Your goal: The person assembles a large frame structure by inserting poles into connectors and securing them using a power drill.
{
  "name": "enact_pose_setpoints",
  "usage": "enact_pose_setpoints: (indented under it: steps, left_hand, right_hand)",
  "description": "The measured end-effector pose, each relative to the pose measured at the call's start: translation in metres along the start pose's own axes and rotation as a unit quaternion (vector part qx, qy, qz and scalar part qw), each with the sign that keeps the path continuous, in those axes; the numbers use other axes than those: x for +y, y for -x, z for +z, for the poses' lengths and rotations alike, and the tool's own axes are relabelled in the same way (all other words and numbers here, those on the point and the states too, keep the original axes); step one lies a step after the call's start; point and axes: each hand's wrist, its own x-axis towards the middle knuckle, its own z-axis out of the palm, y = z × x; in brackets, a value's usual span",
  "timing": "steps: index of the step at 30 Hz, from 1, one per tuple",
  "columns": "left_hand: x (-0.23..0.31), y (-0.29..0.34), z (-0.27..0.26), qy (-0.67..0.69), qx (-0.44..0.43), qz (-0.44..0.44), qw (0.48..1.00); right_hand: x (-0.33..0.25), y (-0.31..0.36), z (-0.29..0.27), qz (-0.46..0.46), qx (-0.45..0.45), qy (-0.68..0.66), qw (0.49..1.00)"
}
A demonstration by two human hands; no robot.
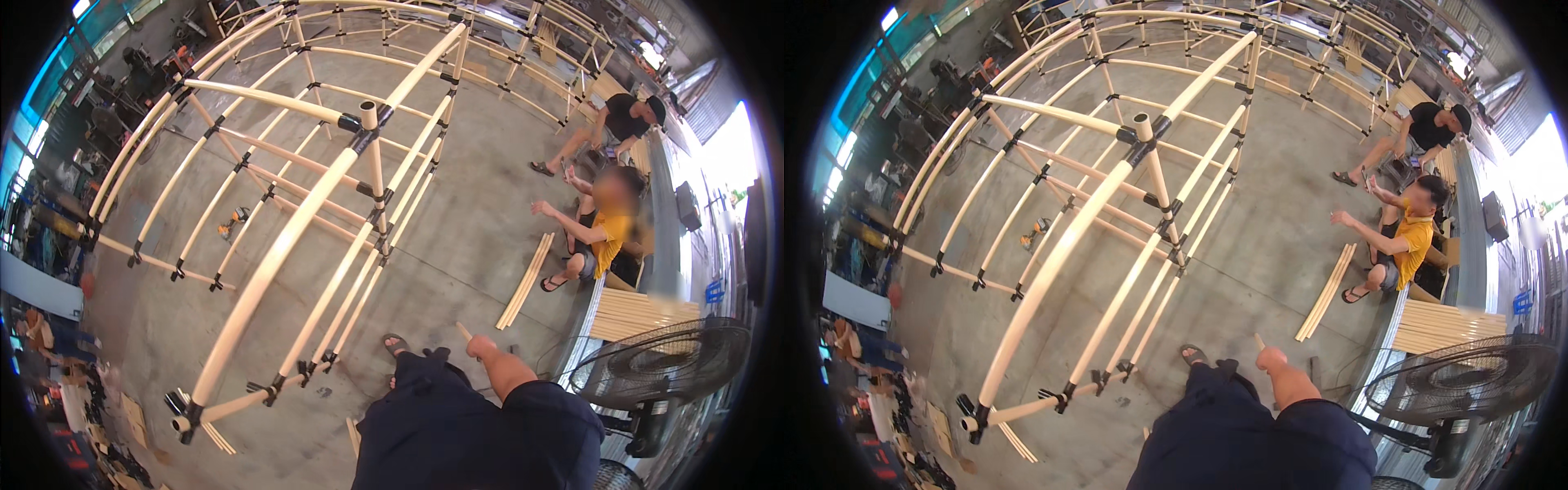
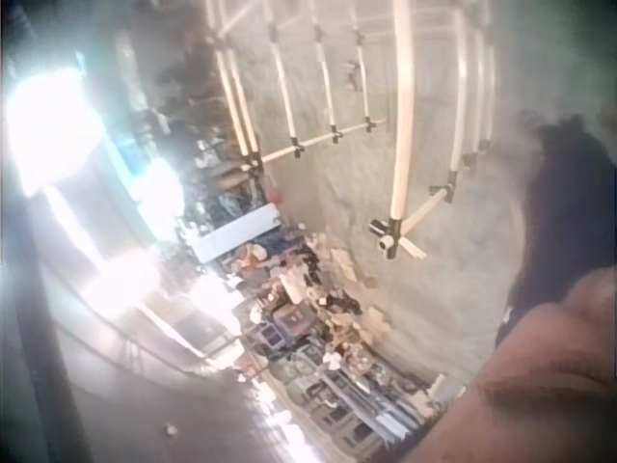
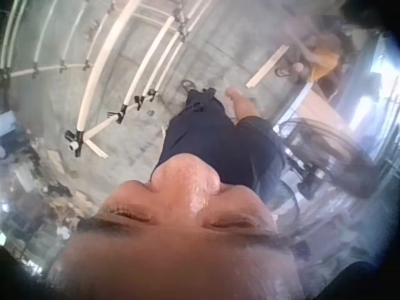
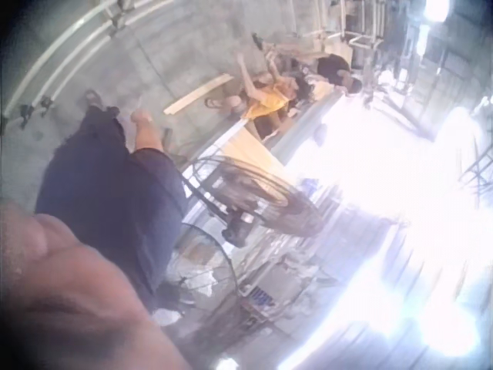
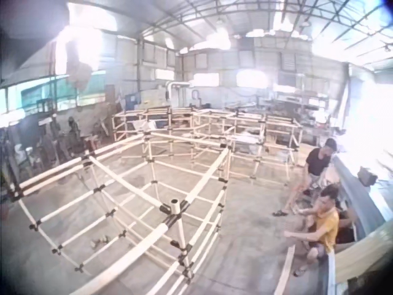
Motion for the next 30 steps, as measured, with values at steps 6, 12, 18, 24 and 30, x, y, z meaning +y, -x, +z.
enact_pose_setpoints:
  steps: [6, 12, 18, 24, 30]
  left_hand:
    - [0.02, 0.009, -0.055, 0.031, 0.028, 0.017, 0.999]
    - [-0.039, 0.02, -0.143, 0.08, 0.02, 0.016, 0.996]
    - [-0.177, 0.013, -0.28, 0.116, 0.013, -0.056, 0.992]
    - [-0.21, -0.004, -0.43, 0.108, -0.008, -0.099, 0.989]
    - [-0.081, -0.054, -0.501, 0.089, -0.016, -0.019, 0.996]
  right_hand:
    - [-0.053, 0.001, 0.0, -0.085, 0.032, 0.136, 0.987]
    - [-0.055, 0.003, 0.073, -0.052, 0.071, 0.085, 0.993]
    - [-0.118, 0.073, 0.171, -0.07, 0.086, 0.075, 0.991]
    - [-0.183, 0.195, 0.279, -0.033, 0.137, 0.002, 0.99]
    - [-0.23, 0.245, 0.327, -0.034, 0.071, 0.04, 0.996]
